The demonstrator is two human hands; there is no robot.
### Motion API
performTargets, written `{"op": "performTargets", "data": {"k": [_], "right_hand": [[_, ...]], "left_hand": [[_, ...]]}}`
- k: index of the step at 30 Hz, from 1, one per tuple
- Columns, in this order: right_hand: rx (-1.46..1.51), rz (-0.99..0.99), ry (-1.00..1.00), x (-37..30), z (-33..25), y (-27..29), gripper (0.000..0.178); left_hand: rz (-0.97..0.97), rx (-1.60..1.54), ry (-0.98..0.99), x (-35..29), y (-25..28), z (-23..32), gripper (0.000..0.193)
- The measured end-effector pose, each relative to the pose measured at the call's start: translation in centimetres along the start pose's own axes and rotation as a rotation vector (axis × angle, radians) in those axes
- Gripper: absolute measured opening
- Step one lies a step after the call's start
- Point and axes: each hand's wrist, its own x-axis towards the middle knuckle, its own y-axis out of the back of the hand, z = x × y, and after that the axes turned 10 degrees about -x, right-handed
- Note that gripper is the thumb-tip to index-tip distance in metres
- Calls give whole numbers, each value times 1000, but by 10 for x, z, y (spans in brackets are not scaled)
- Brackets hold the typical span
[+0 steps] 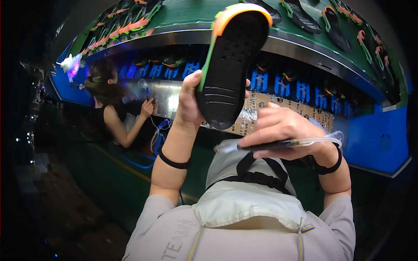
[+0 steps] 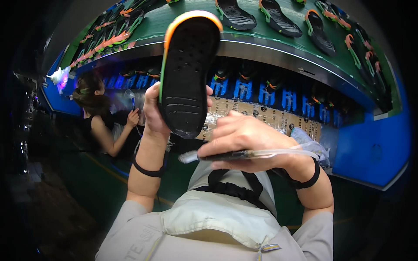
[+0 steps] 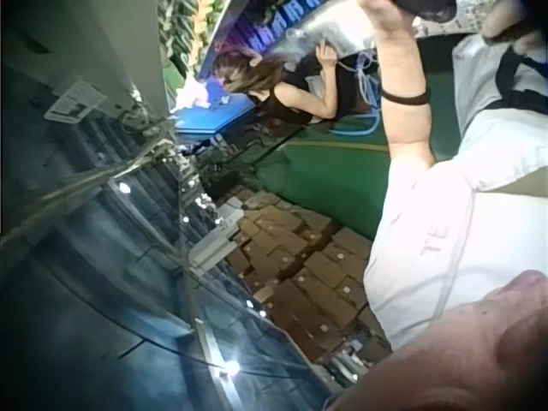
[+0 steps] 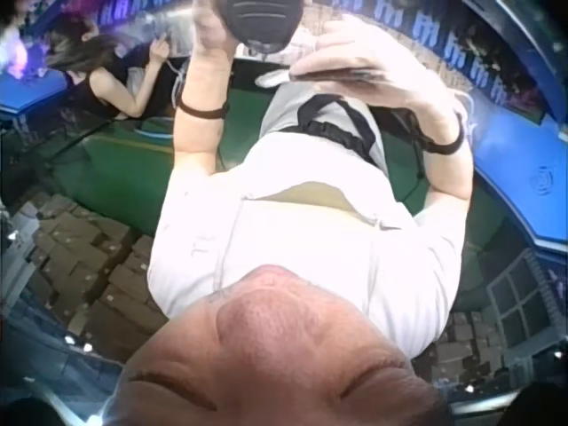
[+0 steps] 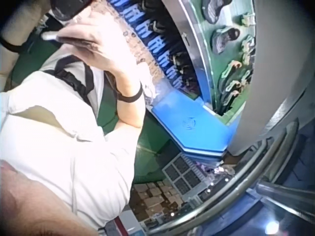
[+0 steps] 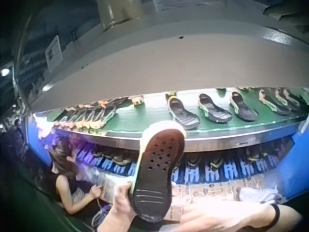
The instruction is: Apply adhesive to shoe soles using a specialized brush dispenser on a factory assembly line.
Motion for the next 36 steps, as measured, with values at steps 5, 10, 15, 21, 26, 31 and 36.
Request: {"op": "performTargets", "data": {"k": [5, 10, 15, 21, 26, 31, 36], "right_hand": [[-198, 24, -68, 0, 1, -1, 36], [-152, 37, -94, 2, 2, 3, 36], [-229, 3, -20, 9, 4, -2, 30], [-162, -69, 8, 5, 11, 1, 37], [-17, 240, -196, -26, 4, 8, 34], [84, 661, -454, -77, 1, -14, 44], [107, 803, -647, -76, 1, -25, 48]], "left_hand": [[85, 112, 139, 6, 5, 2, 70], [141, 34, 294, 17, 8, 11, 38], [140, 304, 351, 23, 7, 17, 35], [184, 198, 463, 27, 22, 14, 36], [155, -287, 333, -6, 38, -22, 55], [-14, -230, 241, 11, 41, -19, 69], [-142, -171, -63, 109, 51, 39, 84]]}}
